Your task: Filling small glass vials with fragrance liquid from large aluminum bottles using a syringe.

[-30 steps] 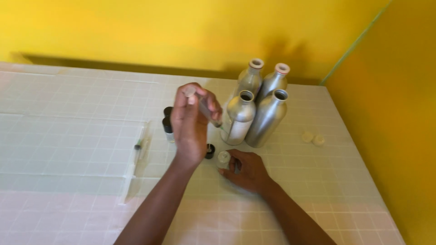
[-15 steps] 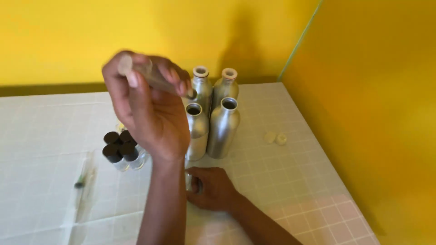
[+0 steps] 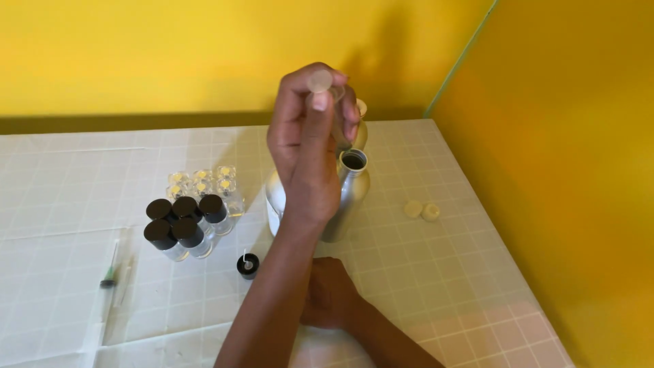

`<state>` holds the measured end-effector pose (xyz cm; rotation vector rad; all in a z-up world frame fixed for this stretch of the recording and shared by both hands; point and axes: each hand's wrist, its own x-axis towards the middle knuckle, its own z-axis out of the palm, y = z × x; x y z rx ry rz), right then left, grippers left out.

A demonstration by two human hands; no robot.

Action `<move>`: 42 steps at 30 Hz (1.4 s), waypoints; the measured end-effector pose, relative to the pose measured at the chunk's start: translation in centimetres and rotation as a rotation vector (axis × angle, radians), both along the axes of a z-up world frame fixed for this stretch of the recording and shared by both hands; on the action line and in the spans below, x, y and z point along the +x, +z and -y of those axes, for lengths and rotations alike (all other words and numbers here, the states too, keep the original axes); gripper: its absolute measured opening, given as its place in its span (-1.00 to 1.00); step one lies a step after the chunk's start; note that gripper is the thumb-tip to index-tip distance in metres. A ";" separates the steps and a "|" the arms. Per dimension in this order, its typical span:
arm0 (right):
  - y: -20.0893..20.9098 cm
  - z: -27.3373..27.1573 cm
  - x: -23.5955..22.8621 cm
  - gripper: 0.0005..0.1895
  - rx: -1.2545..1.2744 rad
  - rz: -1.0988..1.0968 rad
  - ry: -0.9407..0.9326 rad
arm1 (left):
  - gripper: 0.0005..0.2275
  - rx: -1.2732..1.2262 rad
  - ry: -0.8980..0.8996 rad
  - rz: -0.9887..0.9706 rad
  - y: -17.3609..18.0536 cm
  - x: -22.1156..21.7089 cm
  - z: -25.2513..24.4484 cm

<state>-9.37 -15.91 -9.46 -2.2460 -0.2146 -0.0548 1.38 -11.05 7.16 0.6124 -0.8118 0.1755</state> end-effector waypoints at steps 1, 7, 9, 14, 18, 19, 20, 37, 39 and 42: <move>0.1 0.0 -0.1 -0.71 0.001 -0.001 0.000 | -0.83 0.001 0.000 -0.001 -0.5 0.3 0.3; 0.2 -0.3 0.1 -0.70 -0.108 -0.111 -0.063 | -0.88 -0.068 -0.257 -0.143 -2.6 2.0 2.1; 0.3 -0.4 0.3 -0.72 -0.235 -0.091 -0.004 | -0.88 -0.042 -0.239 -0.080 -3.0 2.1 2.5; 0.7 -0.4 0.1 -0.68 -0.169 -0.084 -0.020 | -0.88 -0.022 -0.276 -0.112 -3.4 2.4 2.8; 0.1 -0.2 0.1 -0.70 -0.114 -0.026 -0.013 | -0.87 0.015 -0.263 -0.145 -2.9 2.1 2.6; 0.3 -0.3 0.1 -0.70 -0.113 -0.026 -0.014 | -0.87 0.016 -0.264 -0.145 -3.0 2.1 2.7; 0.4 -0.4 0.1 -0.70 -0.149 -0.041 -0.017 | -0.88 0.009 -0.264 -0.140 -3.0 2.2 2.8; 0.3 -0.4 -0.1 -0.70 -0.053 -0.011 -0.043 | -0.87 0.009 -0.230 -0.121 -2.9 2.4 3.0; 0.5 -0.4 0.0 -0.71 -0.111 -0.046 -0.023 | -0.83 0.027 -0.199 -0.104 -2.9 2.4 3.0; 0.8 -0.5 0.1 -0.69 -0.182 -0.146 -0.033 | -0.83 0.049 -0.160 -0.105 -2.7 2.2 2.9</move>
